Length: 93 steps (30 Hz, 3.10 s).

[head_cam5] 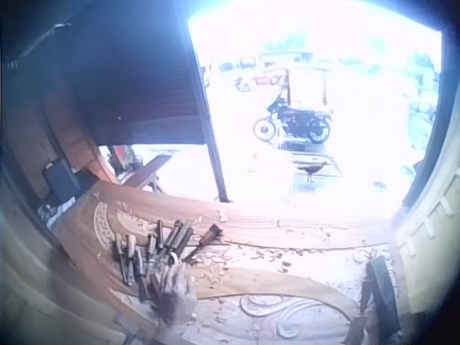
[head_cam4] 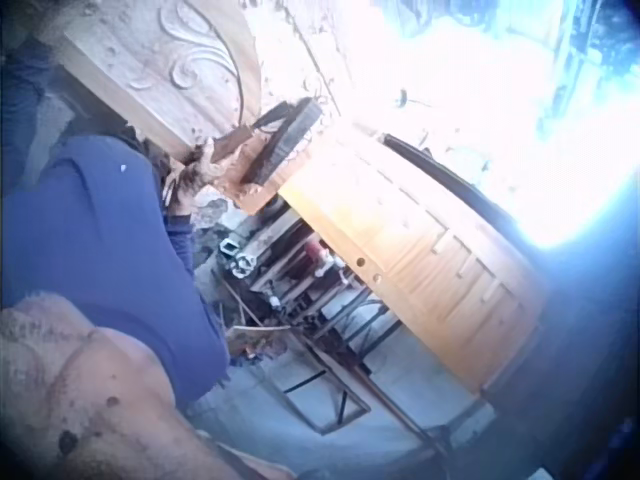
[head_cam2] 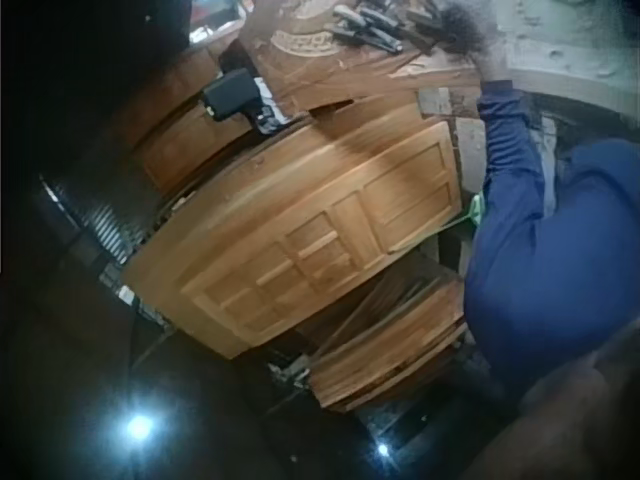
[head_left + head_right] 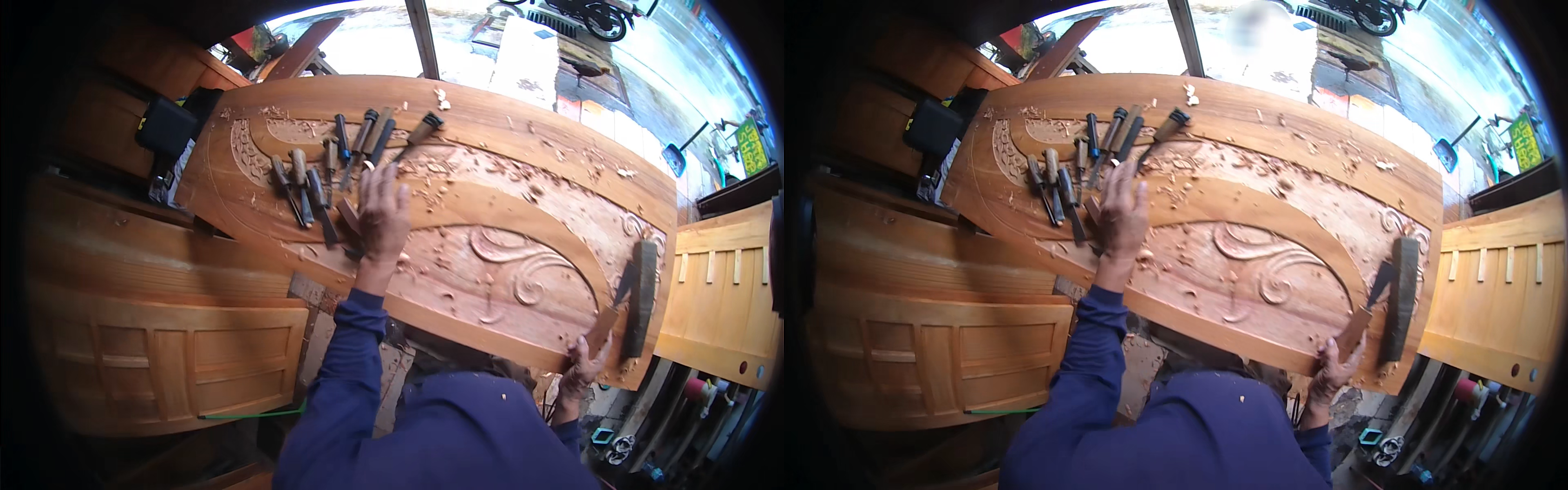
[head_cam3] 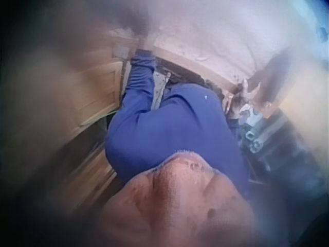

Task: The person carves a decorative pattern into a wooden panel using a chisel, moving the tool across the surface to remove wood shavings.

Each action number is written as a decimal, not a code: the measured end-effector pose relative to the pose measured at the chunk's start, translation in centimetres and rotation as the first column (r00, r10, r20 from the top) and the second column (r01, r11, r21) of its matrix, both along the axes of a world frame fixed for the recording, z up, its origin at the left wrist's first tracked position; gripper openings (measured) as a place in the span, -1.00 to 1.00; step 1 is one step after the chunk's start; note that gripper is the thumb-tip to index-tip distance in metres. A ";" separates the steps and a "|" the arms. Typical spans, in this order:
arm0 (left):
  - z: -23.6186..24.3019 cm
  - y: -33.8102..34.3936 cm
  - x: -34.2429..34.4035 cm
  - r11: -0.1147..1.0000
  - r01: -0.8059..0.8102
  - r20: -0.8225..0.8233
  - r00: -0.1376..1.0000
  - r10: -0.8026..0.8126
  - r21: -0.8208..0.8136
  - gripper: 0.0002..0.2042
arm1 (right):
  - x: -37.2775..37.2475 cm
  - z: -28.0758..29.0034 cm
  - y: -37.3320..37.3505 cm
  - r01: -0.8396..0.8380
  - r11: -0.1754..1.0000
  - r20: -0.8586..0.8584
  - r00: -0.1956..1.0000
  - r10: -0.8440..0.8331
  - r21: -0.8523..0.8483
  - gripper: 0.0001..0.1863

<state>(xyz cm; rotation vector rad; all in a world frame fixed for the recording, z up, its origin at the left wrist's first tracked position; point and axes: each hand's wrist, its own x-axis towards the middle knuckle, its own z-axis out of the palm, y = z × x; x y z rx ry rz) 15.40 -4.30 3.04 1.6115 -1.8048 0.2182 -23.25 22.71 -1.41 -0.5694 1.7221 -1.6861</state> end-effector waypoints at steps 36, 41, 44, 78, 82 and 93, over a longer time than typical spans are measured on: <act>-2.0 -12.0 21.0 0.800 -0.477 0.113 0.875 0.470 0.365 -0.28 | -0.3 -0.9 -0.3 -0.013 0.999 -0.200 0.980 0.022 0.047 -0.28; -7.0 -10.3 24.0 0.910 -0.280 0.010 0.957 0.291 0.305 -0.30 | -1.0 -1.7 0.1 -0.018 0.999 -0.237 0.971 0.028 0.042 -0.27; -8.6 -10.5 28.6 0.892 -0.400 0.205 0.910 0.361 0.208 -0.36 | 0.0 -1.3 0.1 -0.053 0.997 -0.180 0.982 0.061 0.051 -0.33; 4.0 -2.7 3.6 -0.082 0.979 -0.254 -0.033 -0.967 0.186 -0.63 | 35.8 5.8 -4.5 0.332 0.942 0.708 0.675 -0.208 -0.040 -0.34; 1.5 -0.8 -5.7 -0.558 0.762 -0.190 -0.526 -0.829 0.329 -0.72 | 36.6 4.3 -7.4 0.326 0.934 0.657 0.738 -0.154 -0.148 -0.58; -3.3 -2.6 -11.1 -0.749 0.587 -0.397 -0.636 -0.662 0.307 -0.78 | 35.3 4.1 -10.4 0.493 0.867 0.799 0.550 -0.243 -0.075 -0.64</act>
